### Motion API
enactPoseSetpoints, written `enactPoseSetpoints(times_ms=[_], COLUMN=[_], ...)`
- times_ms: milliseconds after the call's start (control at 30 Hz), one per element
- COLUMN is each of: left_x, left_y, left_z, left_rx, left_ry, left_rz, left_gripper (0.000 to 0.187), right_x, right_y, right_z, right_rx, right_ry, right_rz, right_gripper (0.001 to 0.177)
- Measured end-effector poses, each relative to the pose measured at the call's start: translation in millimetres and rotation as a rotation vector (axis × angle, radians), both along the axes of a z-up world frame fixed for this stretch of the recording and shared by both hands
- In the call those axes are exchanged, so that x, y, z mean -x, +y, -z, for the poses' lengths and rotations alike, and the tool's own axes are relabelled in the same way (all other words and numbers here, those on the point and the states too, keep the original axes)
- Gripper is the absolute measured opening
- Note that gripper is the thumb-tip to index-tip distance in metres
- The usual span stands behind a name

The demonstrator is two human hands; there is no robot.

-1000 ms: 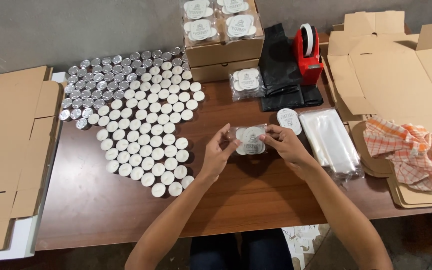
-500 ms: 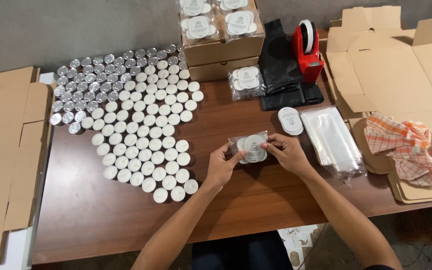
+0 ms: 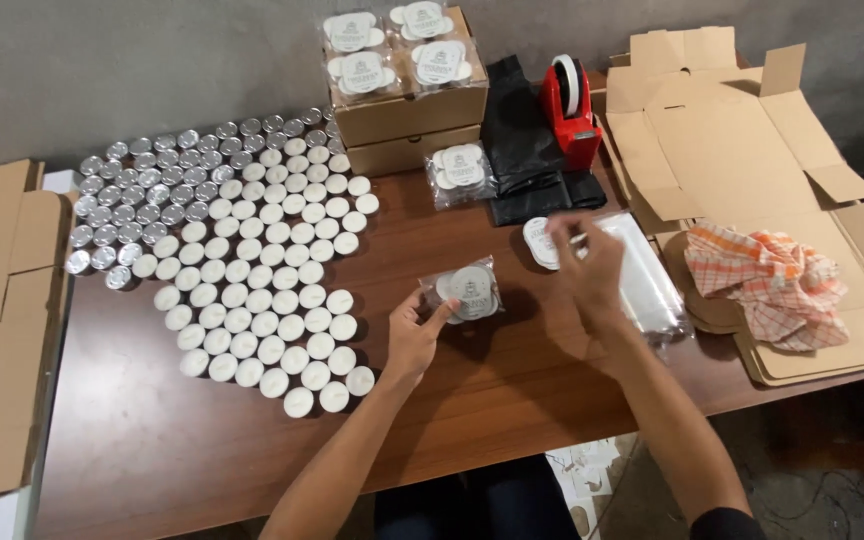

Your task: Cleaning individual tea light candles with a cloth and placing them into small plastic bags for packaging.

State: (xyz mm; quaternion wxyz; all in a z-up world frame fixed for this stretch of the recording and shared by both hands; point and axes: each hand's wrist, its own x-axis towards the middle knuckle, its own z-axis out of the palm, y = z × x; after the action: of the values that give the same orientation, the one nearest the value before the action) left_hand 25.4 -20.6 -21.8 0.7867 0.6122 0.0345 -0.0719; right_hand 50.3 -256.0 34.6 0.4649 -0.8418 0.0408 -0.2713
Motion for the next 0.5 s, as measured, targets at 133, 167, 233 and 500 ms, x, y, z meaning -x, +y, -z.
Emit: enactPoseSetpoints(times_ms=[133, 167, 233, 500], left_x=[0.8, 1.0, 0.8, -3.0], left_y=[0.3, -0.9, -0.9, 0.4], left_z=[-4.8, -4.2, -3.1, -16.1], left_rx=[-0.016, -0.017, -0.044, -0.148], left_ry=[-0.018, -0.019, -0.018, 0.089], left_rz=[0.007, 0.012, 0.008, 0.034], left_gripper=[0.033, 0.033, 0.032, 0.032], right_x=[-75.3, -92.5, -128.9, -188.4], right_y=[-94.0, -109.0, -136.7, -136.9], right_z=[30.2, 33.3, 39.1, 4.1], right_rx=[0.425, 0.423, 0.488, 0.156], right_ry=[-0.142, -0.141, -0.086, 0.504], right_rz=[0.116, 0.122, 0.174, 0.097], right_gripper=[0.017, 0.017, 0.01, 0.022])
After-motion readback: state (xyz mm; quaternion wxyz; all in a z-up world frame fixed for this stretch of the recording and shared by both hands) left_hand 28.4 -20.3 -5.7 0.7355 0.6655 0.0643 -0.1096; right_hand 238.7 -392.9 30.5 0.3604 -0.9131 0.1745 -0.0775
